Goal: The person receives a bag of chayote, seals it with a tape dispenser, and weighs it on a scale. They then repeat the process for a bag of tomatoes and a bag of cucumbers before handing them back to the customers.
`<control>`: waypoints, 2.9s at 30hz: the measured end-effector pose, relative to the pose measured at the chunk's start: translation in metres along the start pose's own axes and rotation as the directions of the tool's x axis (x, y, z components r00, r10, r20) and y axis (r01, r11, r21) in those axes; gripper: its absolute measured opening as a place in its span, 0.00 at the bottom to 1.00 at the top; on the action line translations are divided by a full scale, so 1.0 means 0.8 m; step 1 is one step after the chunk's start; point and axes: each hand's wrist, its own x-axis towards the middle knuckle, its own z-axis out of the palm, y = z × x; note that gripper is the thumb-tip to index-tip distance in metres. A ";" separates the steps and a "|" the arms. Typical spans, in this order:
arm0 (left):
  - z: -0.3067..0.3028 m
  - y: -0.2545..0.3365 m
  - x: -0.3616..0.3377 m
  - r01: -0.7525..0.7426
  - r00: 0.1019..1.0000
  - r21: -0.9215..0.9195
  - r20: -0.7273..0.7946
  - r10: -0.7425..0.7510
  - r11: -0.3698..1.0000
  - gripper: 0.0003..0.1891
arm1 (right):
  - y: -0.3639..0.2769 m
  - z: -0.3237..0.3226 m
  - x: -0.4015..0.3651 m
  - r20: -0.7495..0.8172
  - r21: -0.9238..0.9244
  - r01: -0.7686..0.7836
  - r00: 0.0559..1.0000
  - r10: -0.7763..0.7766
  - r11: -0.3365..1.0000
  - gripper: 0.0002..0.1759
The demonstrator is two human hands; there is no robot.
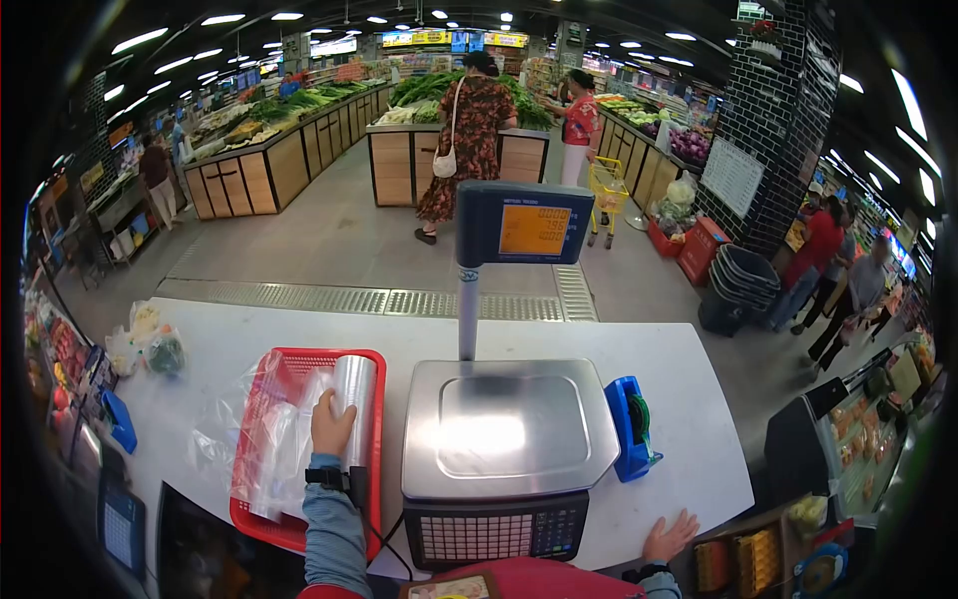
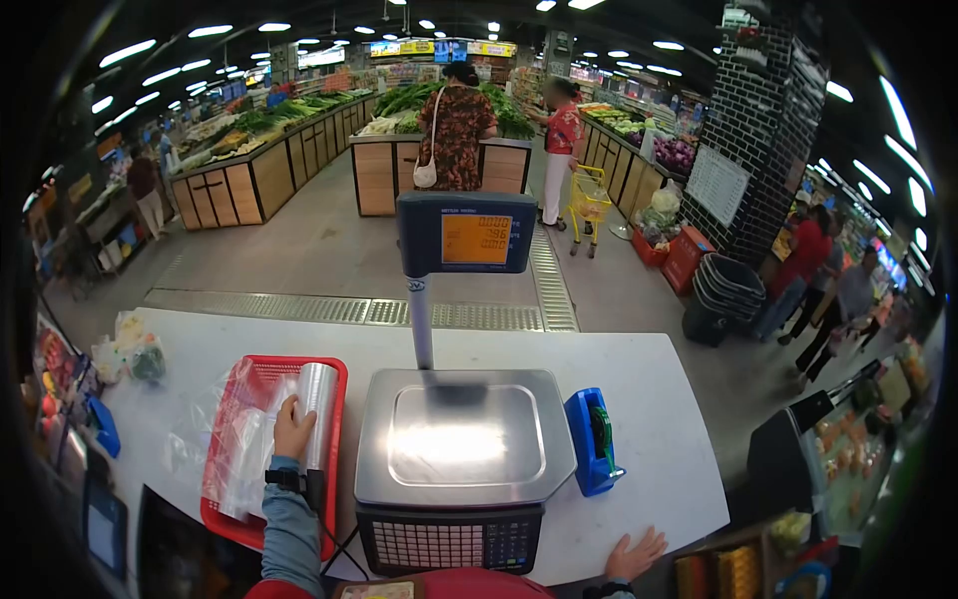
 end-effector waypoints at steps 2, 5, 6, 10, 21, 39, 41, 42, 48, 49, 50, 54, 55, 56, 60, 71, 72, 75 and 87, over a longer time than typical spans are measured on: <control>-0.001 0.003 -0.001 -0.006 1.000 0.008 -0.006 0.006 1.000 0.30 | 0.002 0.001 0.002 -0.049 -0.005 0.012 0.999 -0.012 1.000 0.33; 0.003 0.000 0.000 -0.027 0.999 0.030 -0.028 0.027 0.999 0.30 | 0.011 0.006 0.001 -0.020 -0.027 0.038 0.999 -0.039 0.999 0.31; 0.004 -0.004 0.000 -0.050 0.998 0.051 -0.032 0.052 0.997 0.30 | 0.016 0.012 0.002 -0.047 -0.022 0.027 0.999 -0.028 0.999 0.31; 0.004 0.005 -0.006 0.007 1.000 0.078 -0.031 -0.004 0.997 0.30 | 0.013 -0.001 -0.009 -0.086 -0.145 0.057 0.994 -0.070 0.988 0.29; -0.012 0.030 -0.012 -0.087 0.994 0.054 -0.068 0.090 0.995 0.24 | 0.025 0.008 0.012 0.006 -0.348 0.044 0.999 -0.044 0.936 0.31; -0.005 0.015 -0.006 -0.136 0.990 0.099 -0.013 0.138 0.986 0.24 | 0.015 0.003 0.081 -0.013 -0.007 -0.041 0.999 0.041 0.999 0.31; -0.005 0.016 -0.006 -0.172 0.985 0.094 0.003 0.172 0.981 0.25 | 0.030 0.014 0.099 -0.045 0.018 -0.037 0.998 0.038 0.999 0.31; -0.007 0.019 -0.007 -0.157 0.987 0.105 -0.007 0.158 0.982 0.25 | 0.036 0.018 0.102 -0.083 0.039 -0.008 0.996 0.011 0.999 0.32; -0.009 0.025 -0.009 -0.154 0.988 0.140 -0.011 0.157 0.978 0.25 | 0.013 0.033 0.071 0.058 -0.041 -0.067 0.996 0.069 0.997 0.33; -0.008 0.025 -0.008 -0.168 0.986 0.140 0.003 0.169 0.976 0.25 | 0.006 0.035 0.058 0.111 -0.190 -0.051 0.991 0.073 0.980 0.34; -0.008 0.023 -0.007 -0.173 0.985 0.143 0.000 0.175 0.975 0.24 | 0.003 0.031 0.051 0.120 -0.176 -0.021 0.992 0.043 0.984 0.35; -0.008 0.023 -0.007 -0.189 0.981 0.135 -0.016 0.192 0.973 0.24 | -0.004 0.027 0.049 0.111 -0.162 -0.037 0.992 0.055 0.986 0.35; -0.009 0.023 -0.008 -0.183 0.982 0.132 -0.016 0.187 0.974 0.24 | -0.005 0.024 0.049 0.121 -0.166 -0.036 0.991 0.057 0.985 0.35; -0.008 0.022 -0.007 -0.181 0.983 0.132 -0.016 0.185 0.974 0.24 | -0.007 0.022 0.049 0.129 -0.171 -0.033 0.990 0.055 0.985 0.35; -0.009 0.022 -0.008 -0.187 0.981 0.104 -0.030 0.191 0.977 0.24 | -0.009 0.022 0.052 0.136 -0.179 -0.026 0.989 0.051 0.983 0.35; -0.006 0.013 -0.007 -0.161 0.987 0.065 -0.012 0.162 0.985 0.24 | 0.052 -0.034 0.105 0.486 0.059 0.058 0.871 -0.079 0.997 0.45; -0.005 0.013 -0.007 -0.166 0.986 0.078 -0.018 0.168 0.983 0.24 | 0.050 -0.042 0.103 0.454 -0.020 0.117 0.886 -0.095 0.993 0.49; -0.007 0.016 -0.009 -0.159 0.987 0.085 -0.019 0.162 0.984 0.24 | 0.056 -0.030 0.077 0.514 -0.047 0.229 0.840 -0.173 0.972 0.51; -0.034 0.034 -0.018 0.027 0.998 -0.195 0.064 -0.015 0.980 0.27 | -0.008 -0.080 0.164 0.440 0.273 0.296 0.808 -0.392 0.915 0.38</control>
